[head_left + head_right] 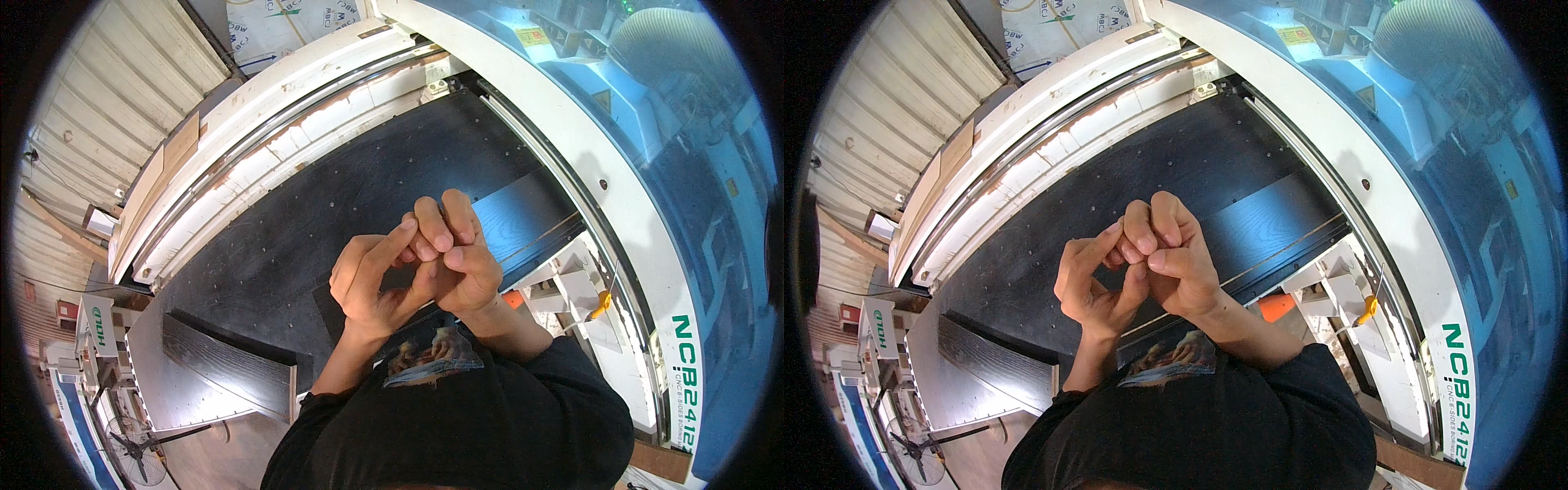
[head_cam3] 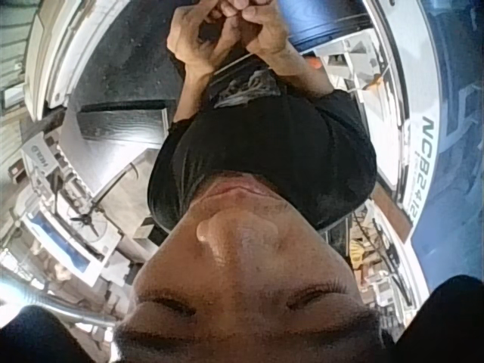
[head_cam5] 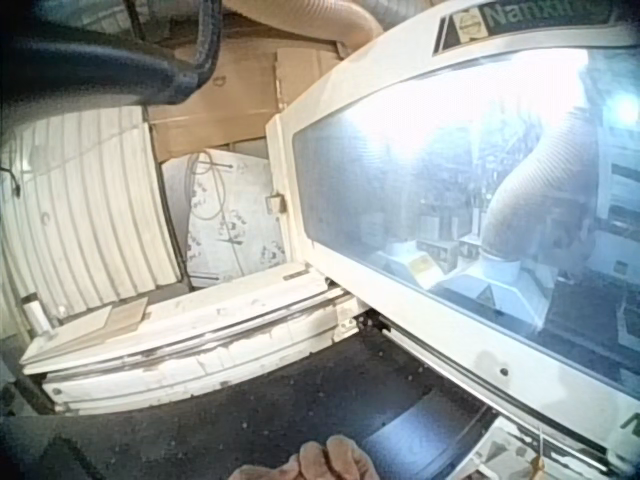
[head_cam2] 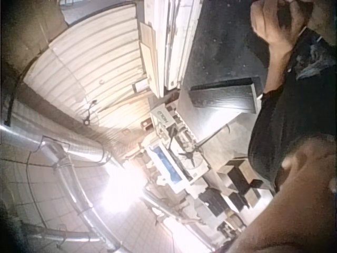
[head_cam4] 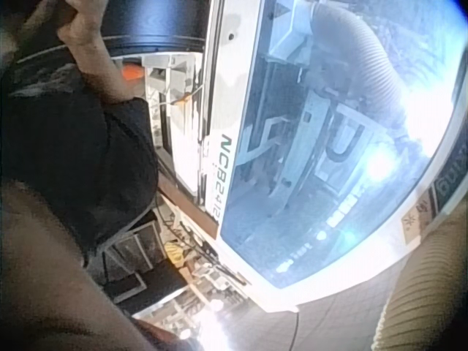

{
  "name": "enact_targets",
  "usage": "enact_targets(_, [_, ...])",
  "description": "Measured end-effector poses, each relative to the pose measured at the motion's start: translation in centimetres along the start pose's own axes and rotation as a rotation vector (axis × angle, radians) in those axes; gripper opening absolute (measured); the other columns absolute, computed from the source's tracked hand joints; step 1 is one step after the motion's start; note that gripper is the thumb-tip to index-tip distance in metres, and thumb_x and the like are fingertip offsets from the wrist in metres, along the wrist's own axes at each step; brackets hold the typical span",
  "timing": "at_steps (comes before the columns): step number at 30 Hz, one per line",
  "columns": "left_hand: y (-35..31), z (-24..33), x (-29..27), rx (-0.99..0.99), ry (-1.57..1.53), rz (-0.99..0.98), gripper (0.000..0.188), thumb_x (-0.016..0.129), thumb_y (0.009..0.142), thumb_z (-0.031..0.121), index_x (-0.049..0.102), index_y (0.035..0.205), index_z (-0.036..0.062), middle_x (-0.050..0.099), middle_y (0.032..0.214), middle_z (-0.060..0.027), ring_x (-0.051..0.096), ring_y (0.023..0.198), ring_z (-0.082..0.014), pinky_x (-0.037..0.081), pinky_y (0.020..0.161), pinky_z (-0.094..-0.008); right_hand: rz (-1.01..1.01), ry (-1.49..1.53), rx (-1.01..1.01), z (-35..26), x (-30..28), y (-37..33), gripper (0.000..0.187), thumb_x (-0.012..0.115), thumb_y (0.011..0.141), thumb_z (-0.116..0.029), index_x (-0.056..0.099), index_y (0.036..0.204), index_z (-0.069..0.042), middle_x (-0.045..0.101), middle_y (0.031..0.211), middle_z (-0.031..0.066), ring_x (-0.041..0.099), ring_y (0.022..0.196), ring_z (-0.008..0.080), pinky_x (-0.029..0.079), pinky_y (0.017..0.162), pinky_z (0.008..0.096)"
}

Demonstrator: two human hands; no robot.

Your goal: The person uses a small yellow-handled tool to pry strips off dark wooden boards and positions them on a machine table before moving and stacking the finished parts.

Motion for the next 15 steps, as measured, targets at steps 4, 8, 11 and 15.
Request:
enact_targets(4, [-0.17, -0.07, 0.04, 0.005, 0.001, 0.006, 0.042, 0.083, 0.081, 0.011, 0.069, 0.117, -0.0052, 0.068, 0.09, -0.0111, 0.06, 0.071, -0.0119, 0.047, 0.059, -0.023, -0.002, -0.022, 0.015, 0.04, -0.22, -0.06, 0.02, 0.058, 0.083, -0.01, 0.042, 0.087, -0.02, 0.05, 0.091, -0.0026, 0.054, 0.09, 0.0132, 0.048, 0.092, 0.0345])
enact_targets(8, [0.18, 0.05, -0.19, -0.011, -0.001, 0.019, 0.044, 0.085, 0.076, 0.009, 0.07, 0.116, -0.0023, 0.067, 0.087, -0.0081, 0.064, 0.07, -0.0126, 0.052, 0.059, -0.0231, -0.056, 0.059, 0.014, -0.09, 0.3, 0.06, 0.014, 0.056, 0.087, -0.015, 0.043, 0.09, -0.017, 0.049, 0.095, 0.0012, 0.05, 0.091, 0.0149, 0.043, 0.091, 0.0376])
enact_targets(11, [0.37, 0.08, -0.34, -0.015, -0.013, 0.027, 0.046, 0.086, 0.074, 0.007, 0.071, 0.116, -0.0012, 0.067, 0.086, -0.0073, 0.065, 0.069, -0.013, 0.054, 0.059, -0.0231, -0.086, 0.084, 0.025, -0.05, 0.37, -0.04, 0.011, 0.055, 0.088, -0.019, 0.046, 0.092, -0.017, 0.049, 0.096, 0.0012, 0.05, 0.093, 0.0157, 0.042, 0.093, 0.0379])
enact_targets(15, [-0.11, -0.12, -0.26, -0.043, -0.029, -0.009, 0.042, 0.082, 0.083, 0.014, 0.068, 0.116, -0.007, 0.069, 0.092, -0.0133, 0.06, 0.073, -0.014, 0.048, 0.064, -0.0249, -0.089, 0.054, 0.021, 0.08, 0.15, -0.17, 0.011, 0.057, 0.09, -0.022, 0.048, 0.093, -0.016, 0.049, 0.096, 0.0008, 0.05, 0.093, 0.0157, 0.041, 0.093, 0.0375])
Point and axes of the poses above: each hand's wrist, its own y-axis towards the middle knuckle, its own x-axis out of the palm, z = x × y, the point moved 7 cm from there along y, towards the middle knuckle
